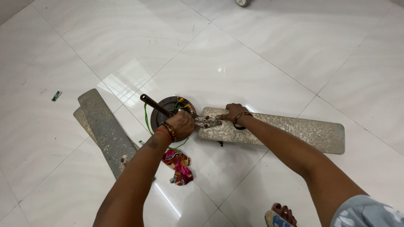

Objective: The person works on a ceiling fan motor lying on a tiled floor, using a screwdriver to tighten screws on the motor housing and adjusting the fan blades. The person handles the motor, blades, and screwdriver throughout the clip.

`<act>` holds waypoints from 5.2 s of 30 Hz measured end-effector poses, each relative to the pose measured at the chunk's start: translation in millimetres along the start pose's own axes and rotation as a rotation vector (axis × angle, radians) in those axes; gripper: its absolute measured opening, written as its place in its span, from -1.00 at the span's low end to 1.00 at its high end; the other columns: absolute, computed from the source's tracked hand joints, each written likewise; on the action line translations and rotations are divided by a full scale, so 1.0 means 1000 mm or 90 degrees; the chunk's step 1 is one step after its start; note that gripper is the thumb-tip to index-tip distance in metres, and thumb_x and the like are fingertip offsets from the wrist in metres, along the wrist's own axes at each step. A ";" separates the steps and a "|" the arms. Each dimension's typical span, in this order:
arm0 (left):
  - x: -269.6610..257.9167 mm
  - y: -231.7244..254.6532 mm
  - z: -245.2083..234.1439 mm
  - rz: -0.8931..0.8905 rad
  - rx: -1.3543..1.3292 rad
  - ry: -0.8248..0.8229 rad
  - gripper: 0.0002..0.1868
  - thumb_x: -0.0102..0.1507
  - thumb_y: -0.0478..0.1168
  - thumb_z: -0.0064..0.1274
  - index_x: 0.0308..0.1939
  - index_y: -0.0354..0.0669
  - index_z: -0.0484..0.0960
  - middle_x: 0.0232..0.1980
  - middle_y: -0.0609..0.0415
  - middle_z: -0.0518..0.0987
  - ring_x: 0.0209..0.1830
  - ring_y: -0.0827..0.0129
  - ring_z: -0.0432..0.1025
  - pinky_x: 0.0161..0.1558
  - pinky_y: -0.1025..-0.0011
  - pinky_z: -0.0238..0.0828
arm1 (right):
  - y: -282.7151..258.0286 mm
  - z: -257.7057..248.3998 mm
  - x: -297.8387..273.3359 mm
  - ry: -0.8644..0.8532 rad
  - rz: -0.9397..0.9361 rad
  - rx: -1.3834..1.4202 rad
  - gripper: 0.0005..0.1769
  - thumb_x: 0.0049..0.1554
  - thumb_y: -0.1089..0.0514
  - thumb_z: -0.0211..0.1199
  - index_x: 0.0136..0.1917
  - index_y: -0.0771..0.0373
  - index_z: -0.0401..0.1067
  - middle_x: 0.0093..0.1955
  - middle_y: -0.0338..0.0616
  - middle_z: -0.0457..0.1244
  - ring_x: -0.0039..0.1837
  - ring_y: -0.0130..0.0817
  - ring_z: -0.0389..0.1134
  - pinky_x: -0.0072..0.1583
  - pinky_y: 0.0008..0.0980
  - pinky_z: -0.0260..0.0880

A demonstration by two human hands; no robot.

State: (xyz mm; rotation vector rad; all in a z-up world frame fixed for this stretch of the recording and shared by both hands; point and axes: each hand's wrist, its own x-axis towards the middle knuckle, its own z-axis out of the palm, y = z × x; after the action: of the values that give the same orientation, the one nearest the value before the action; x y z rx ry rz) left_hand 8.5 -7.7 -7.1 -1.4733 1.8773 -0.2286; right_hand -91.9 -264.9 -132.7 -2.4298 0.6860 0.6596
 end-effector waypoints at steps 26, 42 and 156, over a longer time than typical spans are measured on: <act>0.022 -0.005 -0.032 0.060 -0.059 -0.108 -0.82 0.35 -0.18 -0.01 -0.20 -0.20 0.61 -0.30 0.04 0.67 -0.28 0.26 0.57 -0.21 0.21 0.51 | -0.001 0.002 -0.005 -0.015 0.000 -0.009 0.04 -0.08 -0.64 0.27 0.34 0.20 0.42 0.29 0.01 0.34 0.36 -0.11 0.35 0.32 -0.10 0.41; 0.015 0.013 0.002 -0.029 -0.096 -0.043 -0.89 0.28 -0.19 0.09 -0.24 -0.13 0.62 -0.31 0.14 0.64 -0.34 0.38 0.55 -0.46 0.37 0.40 | -0.003 -0.004 -0.008 0.010 -0.016 0.008 -0.02 0.00 -0.55 0.33 0.35 0.24 0.39 0.31 0.05 0.31 0.33 -0.07 0.34 0.30 -0.13 0.39; 0.007 0.080 0.083 -0.757 -0.721 -0.470 0.68 -0.03 0.81 -0.16 0.58 -0.45 -0.57 0.67 -0.42 -0.39 0.66 -0.25 -0.36 0.53 -0.09 -0.36 | -0.212 0.000 -0.113 0.029 -0.208 -0.612 -0.84 0.21 0.10 0.17 -0.06 0.14 0.55 -0.09 -0.13 0.45 -0.10 -0.27 0.52 -0.12 -0.28 0.49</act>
State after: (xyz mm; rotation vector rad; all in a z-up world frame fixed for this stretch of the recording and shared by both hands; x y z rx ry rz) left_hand -1.5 36.2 -113.3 -2.7310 0.2437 0.8703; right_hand -53.1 -73.0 5.9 -3.3140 -0.0887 0.9368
